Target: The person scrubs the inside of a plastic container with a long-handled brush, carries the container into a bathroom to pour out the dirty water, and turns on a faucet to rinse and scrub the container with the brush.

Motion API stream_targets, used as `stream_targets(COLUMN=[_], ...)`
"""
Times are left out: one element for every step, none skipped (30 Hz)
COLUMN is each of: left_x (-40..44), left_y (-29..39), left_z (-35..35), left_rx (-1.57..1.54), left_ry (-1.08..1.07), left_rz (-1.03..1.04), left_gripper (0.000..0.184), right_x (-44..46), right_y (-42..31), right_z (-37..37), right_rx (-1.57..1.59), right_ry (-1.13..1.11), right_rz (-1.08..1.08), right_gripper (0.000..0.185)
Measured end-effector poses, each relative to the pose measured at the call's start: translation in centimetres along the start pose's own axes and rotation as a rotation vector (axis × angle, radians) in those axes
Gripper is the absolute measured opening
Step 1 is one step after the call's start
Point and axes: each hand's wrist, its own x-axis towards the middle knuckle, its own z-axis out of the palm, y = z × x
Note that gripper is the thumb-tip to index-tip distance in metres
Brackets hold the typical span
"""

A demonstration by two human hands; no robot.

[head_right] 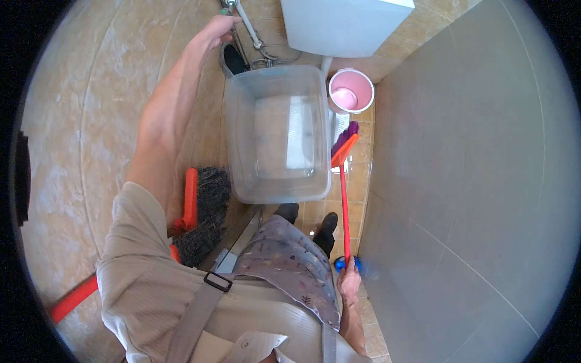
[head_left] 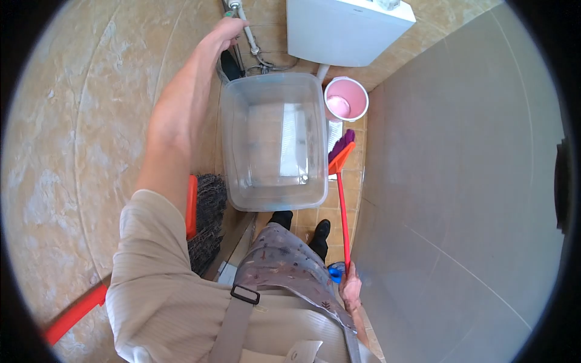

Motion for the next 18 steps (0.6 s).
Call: stream_targets(left_x=[0.2,0.5,0.7,2.2,3.9,5.3,5.9,5.0,3.9,3.1,2.5,2.1,2.4,3.1,3.9,4.5,5.2,5.7], left_y=[1.0,1.8,2.2,1.7,1.7,1.3,1.3,2.3,2.9,2.9,2.7,2.6,2.1,1.4,1.0,1.2,1.3,1.3], left_z=[0.6,1.5,1.8,1.8,2.5,3.0,3.4,3.1,2.9,2.6,2.0,1.4,0.8,0.4,0.2,-0.2,-0.4,-0.5], left_rx=[0.000,0.075,0.148,0.143,0.504,0.684,0.853,0.834,0.814,0.813,0.818,0.821,0.824,0.769,0.703,0.704,0.798,0.885], left_ry=[0.002,-0.045,-0.089,-0.088,-0.182,-0.240,-0.277,-0.120,0.033,0.032,0.134,0.237,0.235,0.289,0.342,0.345,0.133,-0.080], left_rz=[0.005,-0.006,-0.019,-0.019,0.249,0.384,0.533,0.422,0.309,0.311,0.423,0.533,0.536,0.785,1.033,1.036,1.005,0.964], left_gripper=[0.027,0.024,0.022,0.022,0.022,0.023,0.023,0.027,0.031,0.031,0.034,0.037,0.037,0.038,0.039,0.039,0.038,0.037], right_x=[-0.2,-0.5,-0.7,-0.7,-0.4,-0.6,-0.7,-0.8,-1.1,-1.5,-1.8,-2.0,-2.3,-2.4,-2.4,-2.3,-2.2,-2.0], right_y=[-0.3,-0.5,-0.6,-0.7,-0.8,-1.2,-1.6,-1.8,-2.1,-2.1,-2.0,-1.8,-1.8,-2.2,-2.4,-2.9,-3.3,-3.2], right_z=[-0.1,-0.2,-0.4,-0.8,-1.7,-1.9,-2.1,-2.3,-2.4,-2.3,-1.9,-1.7,-1.5,-1.6,-1.7,-2.0,-2.2,-2.1], right_rx=[0.013,0.014,0.020,0.024,0.021,0.026,0.033,0.026,0.032,0.041,0.032,0.036,0.049,0.061,0.063,0.063,0.061,0.060], right_ry=[-0.006,-0.002,-0.001,0.001,-0.002,-0.006,-0.012,-0.009,0.012,0.035,0.015,0.015,0.034,0.056,0.059,0.036,0.011,0.010], right_rz=[0.025,0.025,0.018,0.012,0.012,0.029,0.043,0.040,0.023,0.008,0.066,0.066,0.065,0.063,0.064,0.092,0.123,0.123], right_gripper=[0.057,0.057,0.056,0.055,0.055,0.055,0.054,0.054,0.054,0.054,0.054,0.054,0.054,0.054,0.054,0.053,0.053,0.053])
